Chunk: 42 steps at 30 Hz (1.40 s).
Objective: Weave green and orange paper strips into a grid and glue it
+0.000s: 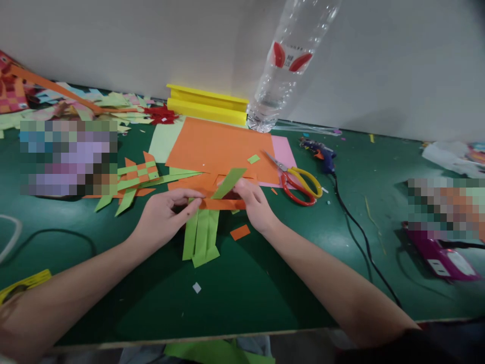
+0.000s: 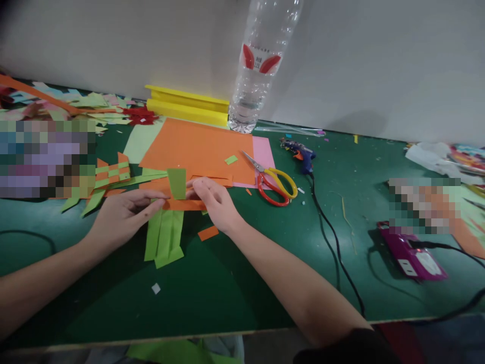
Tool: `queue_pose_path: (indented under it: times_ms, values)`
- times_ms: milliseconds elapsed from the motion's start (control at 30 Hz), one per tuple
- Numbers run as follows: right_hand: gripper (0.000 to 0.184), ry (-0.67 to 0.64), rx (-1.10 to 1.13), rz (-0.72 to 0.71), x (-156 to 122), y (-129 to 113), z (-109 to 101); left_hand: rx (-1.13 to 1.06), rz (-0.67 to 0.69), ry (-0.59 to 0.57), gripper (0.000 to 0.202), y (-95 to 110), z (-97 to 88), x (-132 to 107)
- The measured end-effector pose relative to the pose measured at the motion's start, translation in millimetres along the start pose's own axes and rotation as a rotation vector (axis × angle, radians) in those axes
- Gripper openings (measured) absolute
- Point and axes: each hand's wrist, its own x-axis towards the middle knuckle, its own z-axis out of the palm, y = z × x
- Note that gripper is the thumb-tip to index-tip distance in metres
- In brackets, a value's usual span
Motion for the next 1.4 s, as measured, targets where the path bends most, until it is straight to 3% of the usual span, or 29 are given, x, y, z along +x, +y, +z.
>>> queue_pose_path:
  times_ms: [200, 433, 567, 633, 767, 867, 1100, 1400]
  values:
    - [0.060, -0.044, -0.026, 0.050, -1, -4, 0, 0.059, 0.089, -0.021, 0.028, -3, 0.5, -4]
    - [0.030, -0.120, -0.090, 0.028, -1, -2, 2, 0.093, 0.048, -0.025, 0.031, 0, -2.0, -2]
    - [0.028, -0.089, -0.147, -0.006, -1, -3, 3, 0.050, -0.008, -0.020, 0.032, 2, -3.2, 2]
    - [0.035, -0.067, -0.181, -0.027, -1, -3, 2, 0.005, -0.043, -0.014, 0.032, 3, -3.4, 2]
    - [0.064, -0.037, -0.118, -0.011, -1, -2, 2, -0.092, -0.095, 0.054, 0.030, 5, -3.3, 3]
    - [0.071, -0.037, -0.054, 0.043, -1, 0, 2, -0.151, -0.122, 0.116, 0.029, 4, -2.8, 2]
    - [0.031, -0.263, -0.185, 0.058, -1, -1, 0, -0.232, -0.138, 0.199, 0.029, 0, -0.1, 2]
    - [0.026, -0.310, -0.138, 0.013, 0, 3, 0, -0.441, -0.195, 0.290, 0.022, -11, 1.9, 6]
